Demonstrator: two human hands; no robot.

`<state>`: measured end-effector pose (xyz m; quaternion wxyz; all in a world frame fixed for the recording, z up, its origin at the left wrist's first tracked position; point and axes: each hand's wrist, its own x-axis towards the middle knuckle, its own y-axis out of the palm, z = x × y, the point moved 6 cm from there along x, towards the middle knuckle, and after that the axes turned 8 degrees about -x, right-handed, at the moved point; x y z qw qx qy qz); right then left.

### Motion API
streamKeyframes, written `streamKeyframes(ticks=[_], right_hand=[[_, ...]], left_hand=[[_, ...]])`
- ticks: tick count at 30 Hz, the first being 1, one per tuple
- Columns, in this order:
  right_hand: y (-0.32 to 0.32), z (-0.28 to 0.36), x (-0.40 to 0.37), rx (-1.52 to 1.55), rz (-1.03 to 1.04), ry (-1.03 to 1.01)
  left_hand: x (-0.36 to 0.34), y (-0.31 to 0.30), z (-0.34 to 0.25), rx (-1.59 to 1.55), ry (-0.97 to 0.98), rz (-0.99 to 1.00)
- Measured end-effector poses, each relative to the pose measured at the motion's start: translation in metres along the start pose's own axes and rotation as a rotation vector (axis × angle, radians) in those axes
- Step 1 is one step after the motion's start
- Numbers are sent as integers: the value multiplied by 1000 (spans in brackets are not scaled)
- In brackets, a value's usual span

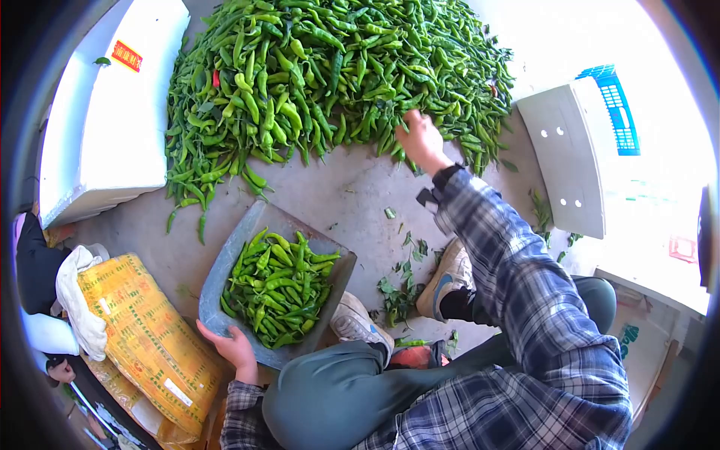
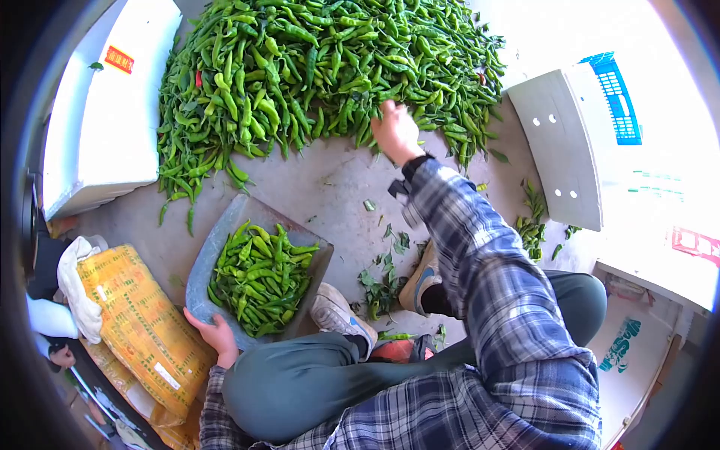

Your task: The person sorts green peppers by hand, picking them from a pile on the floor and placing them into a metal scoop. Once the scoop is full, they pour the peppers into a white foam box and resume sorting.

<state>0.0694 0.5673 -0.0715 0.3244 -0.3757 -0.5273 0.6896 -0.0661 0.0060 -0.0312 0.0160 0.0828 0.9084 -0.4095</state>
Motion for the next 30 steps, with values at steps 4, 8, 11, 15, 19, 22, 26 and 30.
streamKeyframes(ticks=[4,8,11,15,19,22,26,30], right_hand=[[13,19,9,23,-87,11],[40,69,-42,-81,-52,-266],[52,80,-82,-140,11,-435],[48,63,-101,32,127,-677],[24,18,-77,-65,58,-366],[29,34,-92,-56,80,-438],[52,67,-119,-137,209,-456],[61,74,-120,-127,201,-385]], left_hand=[[-1,0,-2,17,-44,4],[-1,0,-7,-11,-27,-2],[0,1,-4,-14,-31,-1],[-1,0,-3,-6,19,-17],[0,1,2,-54,14,-5],[0,1,3,-32,-2,1],[0,0,-3,-20,0,-12],[1,0,2,-30,-4,-12]])
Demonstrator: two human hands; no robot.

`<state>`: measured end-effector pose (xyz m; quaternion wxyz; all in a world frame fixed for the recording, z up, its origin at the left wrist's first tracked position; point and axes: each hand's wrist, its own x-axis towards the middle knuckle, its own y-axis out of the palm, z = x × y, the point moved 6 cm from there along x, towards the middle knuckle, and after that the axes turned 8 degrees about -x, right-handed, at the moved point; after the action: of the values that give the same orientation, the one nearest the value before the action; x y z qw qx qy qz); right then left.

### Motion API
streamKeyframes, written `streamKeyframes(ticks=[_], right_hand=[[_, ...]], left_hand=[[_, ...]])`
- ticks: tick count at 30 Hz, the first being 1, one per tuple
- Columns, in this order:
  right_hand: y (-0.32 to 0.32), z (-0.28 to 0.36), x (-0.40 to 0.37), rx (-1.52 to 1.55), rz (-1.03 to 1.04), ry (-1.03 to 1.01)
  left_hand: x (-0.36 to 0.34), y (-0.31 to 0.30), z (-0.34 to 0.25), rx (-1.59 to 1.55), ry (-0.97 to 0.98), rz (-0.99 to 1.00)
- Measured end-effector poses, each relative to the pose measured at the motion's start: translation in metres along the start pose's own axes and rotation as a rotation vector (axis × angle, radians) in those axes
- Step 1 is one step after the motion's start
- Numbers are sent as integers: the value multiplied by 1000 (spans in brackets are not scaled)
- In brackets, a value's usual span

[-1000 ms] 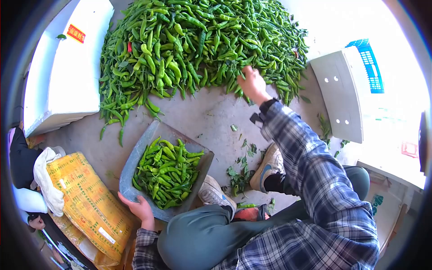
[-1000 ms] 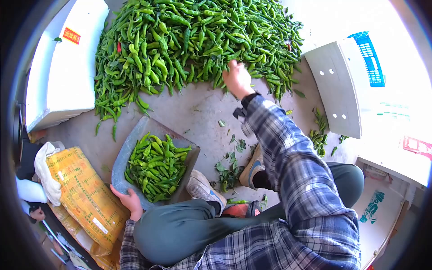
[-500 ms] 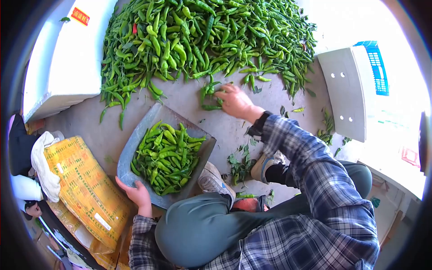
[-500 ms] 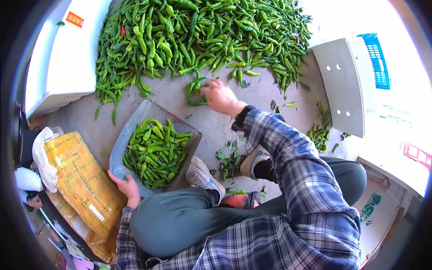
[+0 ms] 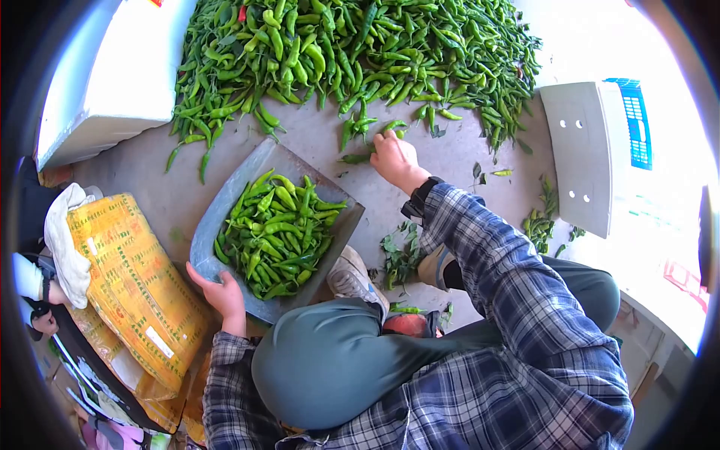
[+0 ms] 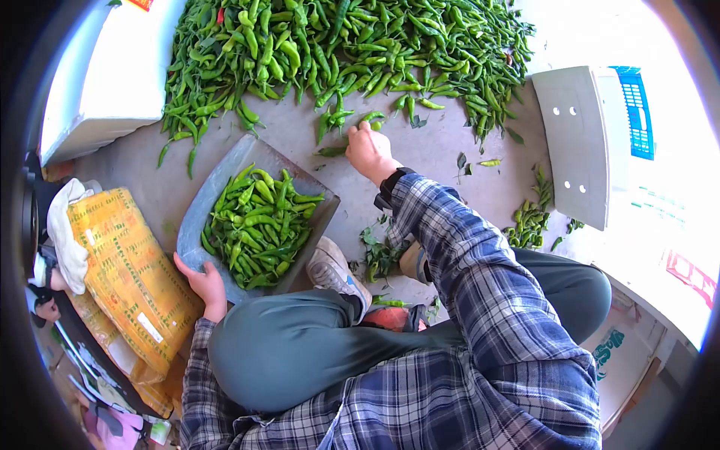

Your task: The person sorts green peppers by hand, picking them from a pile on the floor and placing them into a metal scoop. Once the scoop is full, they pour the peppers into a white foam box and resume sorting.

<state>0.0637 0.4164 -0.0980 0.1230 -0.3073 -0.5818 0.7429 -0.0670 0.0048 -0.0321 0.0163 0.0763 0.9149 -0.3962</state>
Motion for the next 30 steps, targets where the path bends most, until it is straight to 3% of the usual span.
streamKeyframes(ticks=[5,8,13,16,18,21,22,23,26,28,30], right_hand=[[-11,3,-1,12,49,35],[11,33,-9,-111,166,-227],[10,49,-7,-19,136,-162],[-20,81,-24,179,232,-262],[-32,101,-37,499,422,-463],[-42,23,22,179,76,157],[-30,-12,35,153,-102,233],[-23,-35,45,109,-84,297],[-28,-29,44,75,-79,360],[-23,0,44,29,59,303],[-21,15,42,52,56,259]], left_hand=[[-1,-1,-4,38,19,-17],[-1,-1,0,25,39,-23],[-1,-1,-1,30,78,-35],[-1,1,0,-18,0,-9],[0,-1,-1,16,0,-16],[-1,0,2,18,32,-23],[-1,-1,2,19,29,-24],[-1,-1,0,21,23,-24],[0,0,-2,26,31,-26],[-1,-1,-3,34,40,-26],[-1,0,-3,40,27,-24]])
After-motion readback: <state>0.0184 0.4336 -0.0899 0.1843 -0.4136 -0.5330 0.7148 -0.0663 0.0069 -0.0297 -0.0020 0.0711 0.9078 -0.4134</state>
